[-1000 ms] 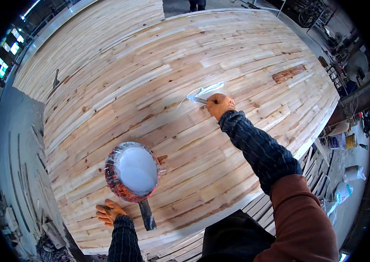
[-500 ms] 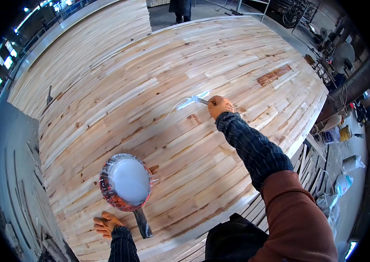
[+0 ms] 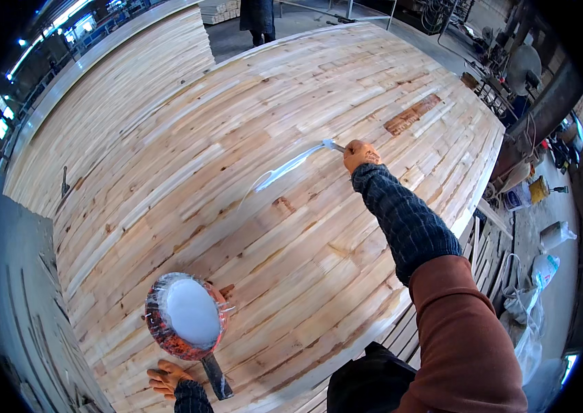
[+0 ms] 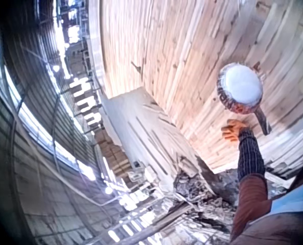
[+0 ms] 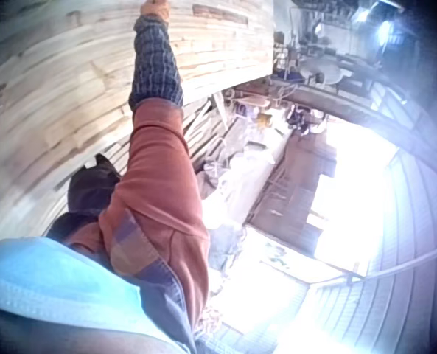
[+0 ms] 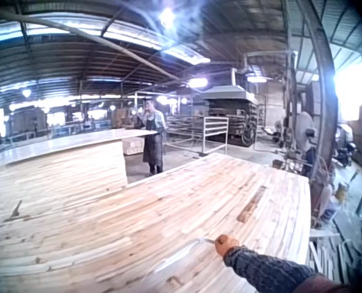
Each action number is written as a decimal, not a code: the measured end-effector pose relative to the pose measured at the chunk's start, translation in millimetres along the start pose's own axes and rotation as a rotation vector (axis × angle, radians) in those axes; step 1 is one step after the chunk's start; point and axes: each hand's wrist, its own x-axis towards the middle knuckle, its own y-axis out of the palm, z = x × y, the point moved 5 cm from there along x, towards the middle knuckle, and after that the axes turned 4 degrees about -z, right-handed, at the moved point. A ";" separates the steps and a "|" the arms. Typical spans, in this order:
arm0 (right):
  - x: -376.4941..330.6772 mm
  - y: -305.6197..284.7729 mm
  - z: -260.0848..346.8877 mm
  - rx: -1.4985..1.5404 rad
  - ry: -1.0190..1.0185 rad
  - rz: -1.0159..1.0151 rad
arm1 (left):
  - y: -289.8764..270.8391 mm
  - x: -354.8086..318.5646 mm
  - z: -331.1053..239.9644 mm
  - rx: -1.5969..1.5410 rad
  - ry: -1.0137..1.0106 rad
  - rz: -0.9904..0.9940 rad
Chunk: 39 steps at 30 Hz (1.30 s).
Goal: The person aligns and stacks wood panels on a pallet. They use a small brush to apply a white substance from a pot to the edges of the panels and refill the pot from a bucket at a nearby station.
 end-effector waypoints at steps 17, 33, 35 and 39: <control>-17.8 48.5 6.5 0.737 -0.155 0.265 | 46.9 -8.9 52.4 0.174 0.213 -0.180; -321.7 -1.7 279.1 0.558 -1.178 0.547 | -107.2 -86.8 77.6 -0.606 0.409 0.088; -332.2 35.9 272.5 0.317 -1.189 0.623 | -128.3 -106.8 84.8 -0.666 0.412 0.127; -351.7 26.5 287.3 0.181 -1.077 0.637 | -154.1 -142.8 101.0 -0.657 0.417 0.169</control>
